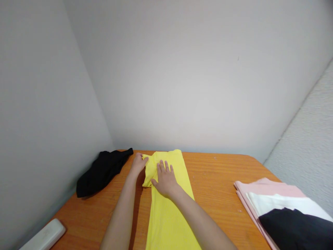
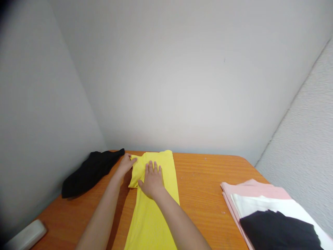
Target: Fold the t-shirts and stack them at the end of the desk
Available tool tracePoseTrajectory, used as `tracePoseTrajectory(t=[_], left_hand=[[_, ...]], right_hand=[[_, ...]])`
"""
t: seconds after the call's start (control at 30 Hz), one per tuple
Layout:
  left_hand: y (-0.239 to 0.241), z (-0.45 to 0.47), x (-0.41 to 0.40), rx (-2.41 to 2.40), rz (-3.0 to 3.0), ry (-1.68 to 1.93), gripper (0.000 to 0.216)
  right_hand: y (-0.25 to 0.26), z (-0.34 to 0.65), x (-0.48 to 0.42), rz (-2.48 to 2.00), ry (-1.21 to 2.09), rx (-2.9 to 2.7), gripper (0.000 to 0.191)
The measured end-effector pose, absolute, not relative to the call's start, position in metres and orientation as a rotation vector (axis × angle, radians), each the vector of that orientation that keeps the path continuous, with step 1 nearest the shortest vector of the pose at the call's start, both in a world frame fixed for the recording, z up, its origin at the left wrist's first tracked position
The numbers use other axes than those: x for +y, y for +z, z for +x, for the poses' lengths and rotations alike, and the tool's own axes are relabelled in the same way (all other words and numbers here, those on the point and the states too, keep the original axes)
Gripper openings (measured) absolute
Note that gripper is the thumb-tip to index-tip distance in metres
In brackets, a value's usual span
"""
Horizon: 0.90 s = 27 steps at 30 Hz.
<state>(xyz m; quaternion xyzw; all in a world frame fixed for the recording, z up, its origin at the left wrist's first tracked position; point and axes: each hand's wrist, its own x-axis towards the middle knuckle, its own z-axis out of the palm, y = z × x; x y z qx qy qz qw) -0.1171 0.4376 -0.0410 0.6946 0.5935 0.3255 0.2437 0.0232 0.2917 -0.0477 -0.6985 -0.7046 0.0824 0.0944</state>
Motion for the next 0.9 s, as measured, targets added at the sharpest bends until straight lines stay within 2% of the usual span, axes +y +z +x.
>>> tracePoseTrajectory(t=[0.1, 0.43, 0.73, 0.9], left_hand=[[-0.036, -0.113, 0.434, 1.604, 1.869, 0.912, 0.025], [-0.039, -0.069, 0.41, 1.233, 1.724, 0.906, 0.036], [-0.047, -0.077, 0.412, 1.003, 1.567, 0.758, 0.012], [-0.051, -0.079, 0.415, 0.94, 1.583, 0.674, 0.017]], right_hand=[[-0.052, 0.017, 0.289, -2.114, 0.344, -2.081, 0.087], [-0.047, 0.019, 0.286, -2.121, 0.366, -2.129, 0.084], [-0.026, 0.004, 0.276, -2.276, 0.464, -2.058, 0.066], [-0.011, -0.014, 0.262, -2.42, 0.564, -2.1, 0.08]])
